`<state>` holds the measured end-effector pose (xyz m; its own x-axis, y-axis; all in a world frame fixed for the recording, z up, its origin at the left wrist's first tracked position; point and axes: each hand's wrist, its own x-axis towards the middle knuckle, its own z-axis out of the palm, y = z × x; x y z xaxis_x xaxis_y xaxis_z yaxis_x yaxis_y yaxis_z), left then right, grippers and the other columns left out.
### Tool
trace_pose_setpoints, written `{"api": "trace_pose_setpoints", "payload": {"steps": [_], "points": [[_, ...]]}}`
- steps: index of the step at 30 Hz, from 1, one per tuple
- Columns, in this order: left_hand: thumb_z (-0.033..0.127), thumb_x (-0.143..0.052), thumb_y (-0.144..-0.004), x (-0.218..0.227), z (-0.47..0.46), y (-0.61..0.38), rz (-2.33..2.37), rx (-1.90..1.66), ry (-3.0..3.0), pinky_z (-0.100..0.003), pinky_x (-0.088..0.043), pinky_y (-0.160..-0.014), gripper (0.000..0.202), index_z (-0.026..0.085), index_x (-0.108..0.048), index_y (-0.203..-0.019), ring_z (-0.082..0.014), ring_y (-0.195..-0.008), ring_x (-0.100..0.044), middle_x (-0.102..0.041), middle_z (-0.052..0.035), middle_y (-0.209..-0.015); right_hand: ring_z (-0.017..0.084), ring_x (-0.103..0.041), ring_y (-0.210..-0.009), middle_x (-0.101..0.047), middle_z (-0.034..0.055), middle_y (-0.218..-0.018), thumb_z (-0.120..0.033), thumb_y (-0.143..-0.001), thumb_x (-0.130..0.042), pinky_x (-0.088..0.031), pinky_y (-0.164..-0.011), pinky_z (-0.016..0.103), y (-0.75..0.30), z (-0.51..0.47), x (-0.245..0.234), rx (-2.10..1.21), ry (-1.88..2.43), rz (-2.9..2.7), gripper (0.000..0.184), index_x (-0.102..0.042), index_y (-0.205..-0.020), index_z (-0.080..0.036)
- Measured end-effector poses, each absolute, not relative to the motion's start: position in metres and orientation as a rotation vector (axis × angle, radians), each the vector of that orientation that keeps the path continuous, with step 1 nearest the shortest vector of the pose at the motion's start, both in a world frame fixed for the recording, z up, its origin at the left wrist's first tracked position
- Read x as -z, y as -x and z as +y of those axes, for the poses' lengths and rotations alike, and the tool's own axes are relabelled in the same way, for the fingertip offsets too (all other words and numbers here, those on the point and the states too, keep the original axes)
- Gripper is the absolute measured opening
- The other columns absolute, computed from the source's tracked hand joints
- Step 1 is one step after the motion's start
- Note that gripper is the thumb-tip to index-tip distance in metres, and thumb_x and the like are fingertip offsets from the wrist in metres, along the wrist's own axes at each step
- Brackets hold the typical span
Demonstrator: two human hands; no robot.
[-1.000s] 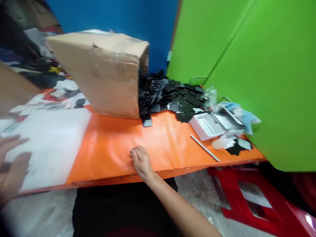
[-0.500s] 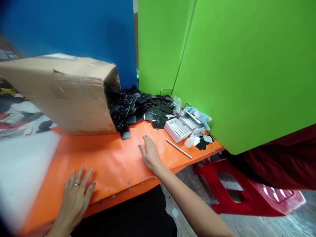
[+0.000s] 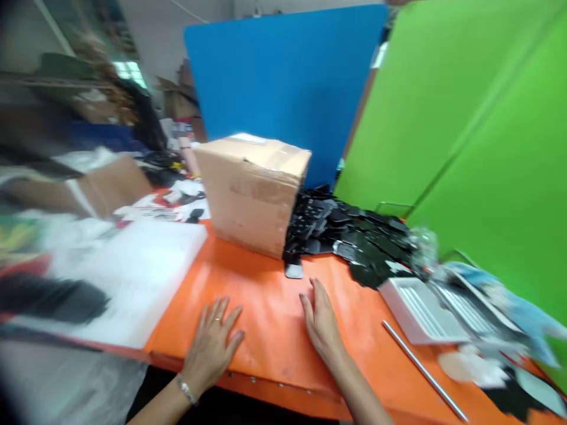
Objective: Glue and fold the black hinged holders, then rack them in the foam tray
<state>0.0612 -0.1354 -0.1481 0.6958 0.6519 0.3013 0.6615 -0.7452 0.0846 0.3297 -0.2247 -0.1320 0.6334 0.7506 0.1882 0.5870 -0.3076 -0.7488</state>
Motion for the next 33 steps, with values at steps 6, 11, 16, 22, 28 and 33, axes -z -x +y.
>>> {"api": "trace_pose_setpoints", "payload": {"steps": [6, 11, 16, 22, 28, 33], "points": [[0.049, -0.043, -0.092, 0.136, -0.14, -0.062, -1.242, 0.485, 2.952, -0.055, -0.025, -0.112, 0.054, 0.03, -0.037, -0.143, -0.0302, -0.142, -0.021, -0.022, -0.0092, -0.155, 0.035, -0.045, -0.125, -0.05, 0.0227, -0.132, -0.055, -0.089, -0.036, -0.038, -0.103, 0.056, -0.296, -0.187, 0.153, -0.038, 1.889, -1.349, 0.061, -0.048, -0.128, -0.009], [0.05, -0.043, -0.091, 0.138, -0.139, -0.059, -1.22, 0.486, 2.983, -0.056, -0.023, -0.112, 0.056, 0.029, -0.036, -0.143, -0.0309, -0.142, -0.02, -0.019, -0.0098, -0.155, 0.036, -0.045, -0.125, -0.049, 0.0225, -0.132, -0.053, -0.091, -0.036, -0.04, -0.101, 0.056, -0.29, -0.181, 0.157, 0.08, 1.899, -1.454, 0.055, -0.051, -0.126, -0.013], [0.042, -0.046, -0.092, 0.142, -0.137, -0.059, -1.145, 0.537, 2.933, -0.058, -0.022, -0.11, 0.053, 0.024, -0.041, -0.141, -0.0353, -0.14, -0.024, -0.025, -0.0147, -0.153, 0.035, -0.045, -0.125, -0.046, 0.0235, -0.135, -0.052, -0.091, -0.036, -0.039, -0.102, 0.055, -0.308, -0.199, 0.148, 0.104, 2.036, -1.385, 0.056, -0.049, -0.128, -0.011], [0.038, -0.047, -0.091, 0.147, -0.132, -0.058, -1.01, 0.624, 2.912, -0.056, -0.023, -0.111, 0.047, 0.018, -0.052, -0.133, -0.0333, -0.136, -0.032, -0.039, -0.0135, -0.146, 0.034, -0.04, -0.13, -0.042, 0.023, -0.139, -0.05, -0.09, -0.039, -0.033, -0.107, 0.055, -0.355, -0.23, 0.145, 0.036, 2.244, -1.174, 0.057, -0.047, -0.13, -0.009], [0.034, -0.049, -0.088, 0.151, -0.129, -0.058, -0.96, 0.737, 2.901, -0.056, -0.026, -0.109, 0.044, 0.015, -0.056, -0.127, -0.0342, -0.133, -0.037, -0.045, -0.0145, -0.142, 0.032, -0.038, -0.132, -0.045, 0.0225, -0.138, -0.047, -0.088, -0.042, -0.034, -0.107, 0.055, -0.379, -0.249, 0.16, 0.001, 2.27, -1.039, 0.055, -0.046, -0.13, -0.01], [0.034, -0.049, -0.087, 0.155, -0.128, -0.058, -0.954, 0.79, 2.934, -0.057, -0.025, -0.11, 0.045, 0.017, -0.054, -0.129, -0.0338, -0.134, -0.035, -0.045, -0.0139, -0.142, 0.031, -0.04, -0.131, -0.045, 0.0218, -0.138, -0.043, -0.089, -0.042, -0.036, -0.106, 0.052, -0.399, -0.233, 0.159, 0.056, 2.287, -1.019, 0.056, -0.045, -0.132, -0.008]]}}
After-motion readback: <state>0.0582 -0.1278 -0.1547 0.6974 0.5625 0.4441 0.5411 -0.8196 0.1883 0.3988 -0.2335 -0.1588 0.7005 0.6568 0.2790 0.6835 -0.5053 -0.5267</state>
